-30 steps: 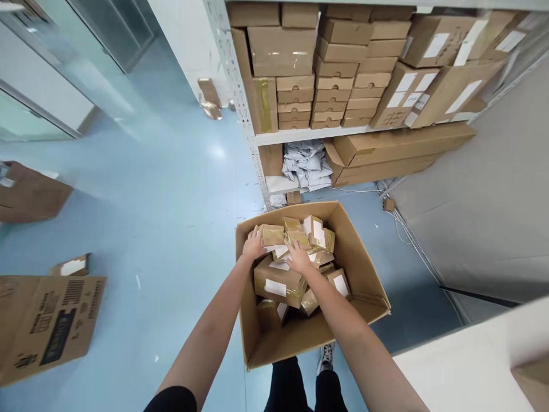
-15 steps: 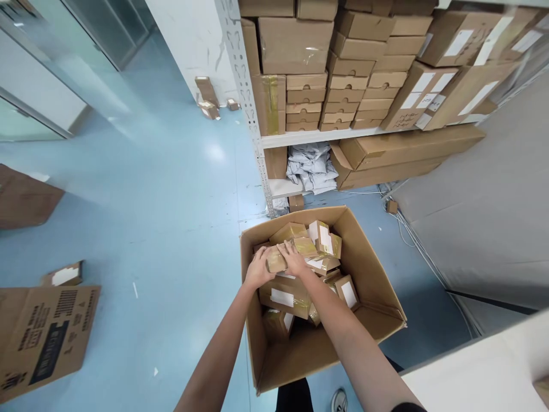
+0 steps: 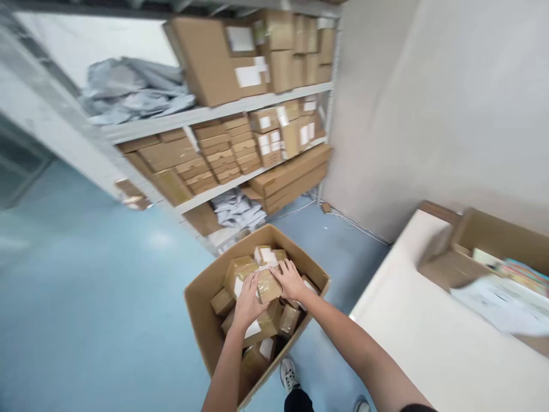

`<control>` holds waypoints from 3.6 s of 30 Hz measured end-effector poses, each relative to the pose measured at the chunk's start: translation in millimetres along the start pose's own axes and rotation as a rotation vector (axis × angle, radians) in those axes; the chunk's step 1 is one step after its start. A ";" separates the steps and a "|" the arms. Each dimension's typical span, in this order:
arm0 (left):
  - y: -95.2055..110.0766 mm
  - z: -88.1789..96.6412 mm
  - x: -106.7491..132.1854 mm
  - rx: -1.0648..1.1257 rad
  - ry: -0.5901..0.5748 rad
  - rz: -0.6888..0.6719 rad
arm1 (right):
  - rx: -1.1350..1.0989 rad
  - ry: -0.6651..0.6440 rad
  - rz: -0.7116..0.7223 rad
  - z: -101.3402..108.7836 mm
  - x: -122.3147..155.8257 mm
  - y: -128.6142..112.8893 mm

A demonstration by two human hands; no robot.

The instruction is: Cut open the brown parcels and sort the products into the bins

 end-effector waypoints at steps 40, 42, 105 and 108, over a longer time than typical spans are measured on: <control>602.8 -448.5 15.3 0.490 -1.037 -0.380 | -0.539 0.542 -1.428 124.8 696.8 293.8; 609.6 -451.0 19.0 0.559 -1.013 -0.362 | -0.443 0.615 -1.431 131.2 708.0 291.1; 665.8 -532.4 113.0 -0.281 -1.073 -0.532 | -0.366 -0.037 -1.506 124.8 772.8 337.5; 665.3 -527.7 107.4 -0.270 -1.025 -0.557 | -0.386 -0.097 -1.510 127.5 778.8 323.7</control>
Point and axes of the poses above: each hand's wrist, its own x-axis away from the middle knuckle, its own z-axis out of the back of the hand, y = z × x, the point moved 8 cm from there along -x, towards the middle knuckle, and after that the axes turned 2 degrees about -y, right-handed, at the moved point
